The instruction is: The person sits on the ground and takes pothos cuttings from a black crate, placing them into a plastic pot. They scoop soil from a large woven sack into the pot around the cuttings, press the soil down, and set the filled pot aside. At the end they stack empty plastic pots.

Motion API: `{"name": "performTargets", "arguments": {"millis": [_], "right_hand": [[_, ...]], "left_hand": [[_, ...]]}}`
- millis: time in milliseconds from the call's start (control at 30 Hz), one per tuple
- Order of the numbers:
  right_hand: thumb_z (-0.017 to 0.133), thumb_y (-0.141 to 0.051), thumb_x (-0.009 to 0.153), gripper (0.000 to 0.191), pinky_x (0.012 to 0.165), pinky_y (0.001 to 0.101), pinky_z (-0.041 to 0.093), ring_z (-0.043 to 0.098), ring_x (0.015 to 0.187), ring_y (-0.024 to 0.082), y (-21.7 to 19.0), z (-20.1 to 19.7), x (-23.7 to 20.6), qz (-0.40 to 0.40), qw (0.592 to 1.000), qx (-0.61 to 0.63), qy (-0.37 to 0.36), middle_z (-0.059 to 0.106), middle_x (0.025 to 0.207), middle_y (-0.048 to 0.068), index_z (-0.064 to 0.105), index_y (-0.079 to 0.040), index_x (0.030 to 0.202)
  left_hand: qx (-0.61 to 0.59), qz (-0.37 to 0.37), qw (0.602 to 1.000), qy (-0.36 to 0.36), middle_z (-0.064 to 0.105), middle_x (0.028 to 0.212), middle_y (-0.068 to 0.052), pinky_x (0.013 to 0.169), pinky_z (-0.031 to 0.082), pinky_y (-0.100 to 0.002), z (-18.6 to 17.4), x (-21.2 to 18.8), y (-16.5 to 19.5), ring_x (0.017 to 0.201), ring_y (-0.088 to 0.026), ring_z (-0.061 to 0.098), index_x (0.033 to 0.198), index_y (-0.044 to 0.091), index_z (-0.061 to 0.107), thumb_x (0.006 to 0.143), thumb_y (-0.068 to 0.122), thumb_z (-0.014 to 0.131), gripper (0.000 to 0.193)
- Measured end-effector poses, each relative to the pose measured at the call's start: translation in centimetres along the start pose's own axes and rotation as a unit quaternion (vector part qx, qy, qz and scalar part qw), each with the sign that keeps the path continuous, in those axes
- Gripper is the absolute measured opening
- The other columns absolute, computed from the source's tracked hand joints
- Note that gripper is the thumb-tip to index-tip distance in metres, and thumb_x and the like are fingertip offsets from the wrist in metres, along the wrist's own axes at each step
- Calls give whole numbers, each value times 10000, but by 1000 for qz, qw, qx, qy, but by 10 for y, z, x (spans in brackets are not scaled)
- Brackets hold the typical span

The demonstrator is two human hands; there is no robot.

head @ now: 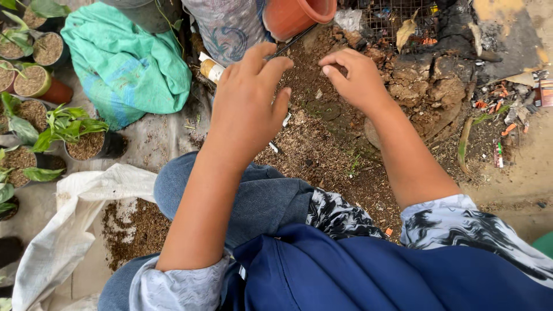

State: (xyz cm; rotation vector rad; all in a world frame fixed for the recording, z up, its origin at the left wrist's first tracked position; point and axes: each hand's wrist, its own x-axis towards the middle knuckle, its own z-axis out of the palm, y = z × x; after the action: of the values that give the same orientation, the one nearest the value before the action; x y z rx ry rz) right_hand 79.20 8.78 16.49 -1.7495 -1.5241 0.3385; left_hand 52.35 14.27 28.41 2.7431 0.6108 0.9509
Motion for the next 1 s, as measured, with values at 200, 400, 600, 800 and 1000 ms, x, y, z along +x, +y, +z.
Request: {"name": "performTargets", "arguments": {"millis": [200, 400, 600, 800, 1000], "right_hand": [[699, -161, 1024, 176, 1052, 479, 440, 584, 1219, 317, 47, 22, 8, -77, 987, -124, 61, 693, 1252, 96, 735, -87, 1180], [754, -121, 953, 332, 1087, 523, 361, 489, 1347, 402, 76, 45, 18, -113, 953, -261, 106, 600, 1386, 203, 672, -25, 1259], [714, -186, 998, 391, 1273, 431, 376, 494, 1439, 282, 87, 131, 8, -81, 971, -198, -105, 559, 1494, 68, 627, -140, 1376], [688, -385, 902, 751, 1249, 548, 150, 224, 1556, 361, 100, 223, 17, -46, 829, -529, -177, 356, 1663, 119, 472, -111, 1566], [669, -590, 800, 947, 1195, 627, 118, 188, 1573, 395, 98, 173, 26, 33, 693, -674, -253, 242, 1741, 95, 364, -271, 1637]], "left_hand": [[-1, -8, 1000, -10, 595, 1353, -135, 1016, 469, -470, 4, -4, -41, 1200, -337, 613, 1247, 94, 646, 908, 132, 757, 358], [-1, -40, 999, -14, 600, 1344, -121, 1006, 475, -474, -10, -20, -103, 1212, -334, 619, 1259, 92, 642, 912, 137, 763, 370], [-46, -71, 996, -16, 610, 1313, -117, 984, 481, -472, -10, -29, -158, 1191, -340, 628, 1247, 96, 639, 911, 134, 766, 361], [-87, -82, 993, 10, 604, 1326, -125, 1010, 488, -467, -4, -47, -202, 1186, -340, 627, 1239, 94, 637, 900, 140, 759, 364], [-113, -129, 985, 10, 625, 1280, -118, 955, 503, -461, 2, -77, -262, 1134, -333, 653, 1208, 95, 655, 879, 128, 747, 343]]}}
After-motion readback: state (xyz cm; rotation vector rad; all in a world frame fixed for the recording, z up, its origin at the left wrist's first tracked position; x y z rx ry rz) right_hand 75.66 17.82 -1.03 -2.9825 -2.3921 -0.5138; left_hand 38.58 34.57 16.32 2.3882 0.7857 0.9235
